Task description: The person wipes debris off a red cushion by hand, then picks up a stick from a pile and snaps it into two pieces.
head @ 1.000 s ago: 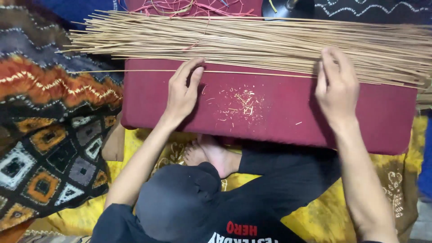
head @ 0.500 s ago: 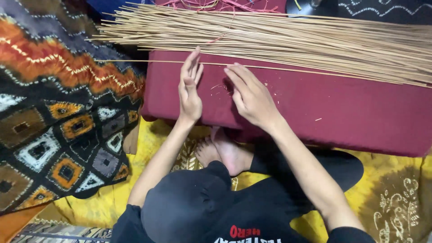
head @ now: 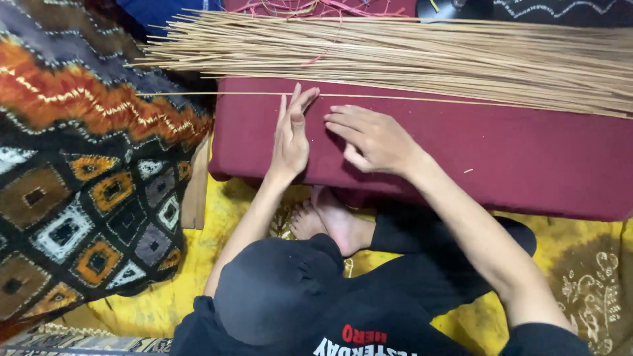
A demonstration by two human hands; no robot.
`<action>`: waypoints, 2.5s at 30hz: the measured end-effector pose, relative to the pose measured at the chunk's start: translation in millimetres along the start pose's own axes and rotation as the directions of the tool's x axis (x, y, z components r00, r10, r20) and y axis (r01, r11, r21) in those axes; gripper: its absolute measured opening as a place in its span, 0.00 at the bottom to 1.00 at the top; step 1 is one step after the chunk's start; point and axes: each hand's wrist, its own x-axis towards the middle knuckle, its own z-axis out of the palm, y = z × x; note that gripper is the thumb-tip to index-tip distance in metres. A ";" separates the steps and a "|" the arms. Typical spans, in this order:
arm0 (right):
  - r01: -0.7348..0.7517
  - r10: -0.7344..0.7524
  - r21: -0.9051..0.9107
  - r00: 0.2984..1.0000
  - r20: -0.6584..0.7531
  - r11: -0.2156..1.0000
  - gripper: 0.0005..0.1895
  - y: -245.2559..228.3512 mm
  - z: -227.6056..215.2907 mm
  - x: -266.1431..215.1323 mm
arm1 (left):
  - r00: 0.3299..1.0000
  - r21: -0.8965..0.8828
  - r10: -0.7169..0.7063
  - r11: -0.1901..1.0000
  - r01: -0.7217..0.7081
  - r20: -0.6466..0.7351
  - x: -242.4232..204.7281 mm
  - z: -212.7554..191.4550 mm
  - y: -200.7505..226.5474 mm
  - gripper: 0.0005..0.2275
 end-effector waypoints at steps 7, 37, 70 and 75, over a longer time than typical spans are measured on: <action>0.043 -0.042 -0.066 0.999 0.017 0.997 0.22 5.5 44.5 34.2 | 0.999 -0.038 -0.033 0.999 0.033 0.012 8.9 -18.6 -21.0 0.33; -0.234 0.237 -0.034 0.960 0.151 0.972 0.25 -3.8 -23.0 27.9 | 0.989 0.342 -0.108 0.930 0.138 -0.104 10.6 -17.3 -39.8 0.38; -0.363 0.354 0.090 0.930 0.101 0.927 0.33 -9.8 -40.1 -56.5 | 0.926 0.262 0.145 0.933 -0.244 0.348 29.5 22.4 -5.4 0.20; -0.371 0.354 0.174 0.928 0.119 0.912 0.32 -21.9 -36.9 -53.1 | 0.919 0.354 0.186 0.881 -0.313 0.349 33.5 23.6 -1.2 0.16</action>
